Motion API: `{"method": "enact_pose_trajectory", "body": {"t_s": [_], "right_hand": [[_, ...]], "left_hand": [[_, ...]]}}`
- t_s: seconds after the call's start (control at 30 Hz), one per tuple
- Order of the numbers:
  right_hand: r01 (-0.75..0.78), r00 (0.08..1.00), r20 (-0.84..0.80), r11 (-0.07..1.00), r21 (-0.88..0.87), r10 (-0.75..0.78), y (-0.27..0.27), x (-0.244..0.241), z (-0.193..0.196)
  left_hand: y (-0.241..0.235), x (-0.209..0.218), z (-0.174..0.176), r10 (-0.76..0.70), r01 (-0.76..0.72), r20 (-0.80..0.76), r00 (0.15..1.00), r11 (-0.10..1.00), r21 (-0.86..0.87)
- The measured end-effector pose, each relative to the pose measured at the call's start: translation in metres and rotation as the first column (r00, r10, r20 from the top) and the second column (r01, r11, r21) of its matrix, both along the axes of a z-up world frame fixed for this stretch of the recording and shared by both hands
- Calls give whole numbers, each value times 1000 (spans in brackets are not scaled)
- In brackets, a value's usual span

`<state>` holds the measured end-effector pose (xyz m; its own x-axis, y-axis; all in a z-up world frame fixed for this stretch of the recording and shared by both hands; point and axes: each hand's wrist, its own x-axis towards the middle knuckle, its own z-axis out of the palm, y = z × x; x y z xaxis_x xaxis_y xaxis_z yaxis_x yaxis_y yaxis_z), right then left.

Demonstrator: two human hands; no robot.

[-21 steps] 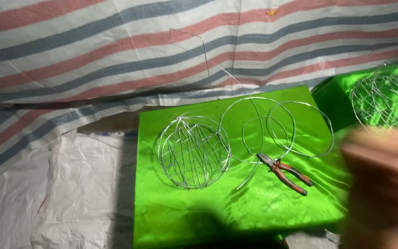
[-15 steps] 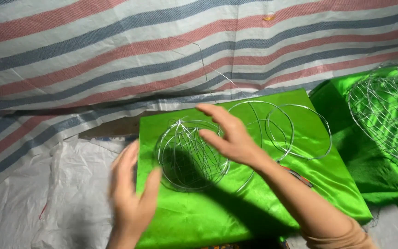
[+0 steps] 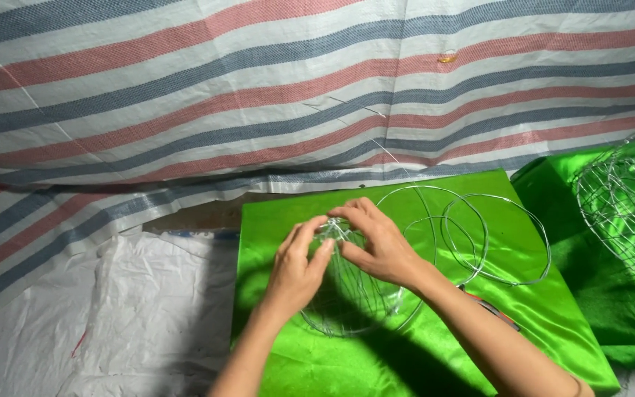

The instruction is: The person joins metal wire rings together by twisting thin wire around the intersections, then uses pliers to tighten and trim the wire segments to form a spherical wire frame.

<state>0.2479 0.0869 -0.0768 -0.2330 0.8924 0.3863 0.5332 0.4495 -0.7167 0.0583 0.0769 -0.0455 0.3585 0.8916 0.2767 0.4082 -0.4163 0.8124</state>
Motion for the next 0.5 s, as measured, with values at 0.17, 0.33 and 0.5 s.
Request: {"method": "enact_pose_trajectory", "body": {"t_s": [0.17,0.33,0.5], "right_hand": [[11,994,-104,1000,12,-10,-23,32,41],[354,934,-25,932,-84,-357,-34,115,-26],[339,940,227,741,-580,-253,-42,125,-69]], "left_hand": [[-8,6,15,-30,28,-37,999,998,-49],[-18,12,1,133,-131,-53,990,990,49],[-7,25,-34,168,-144,-53,984,942,303]]}}
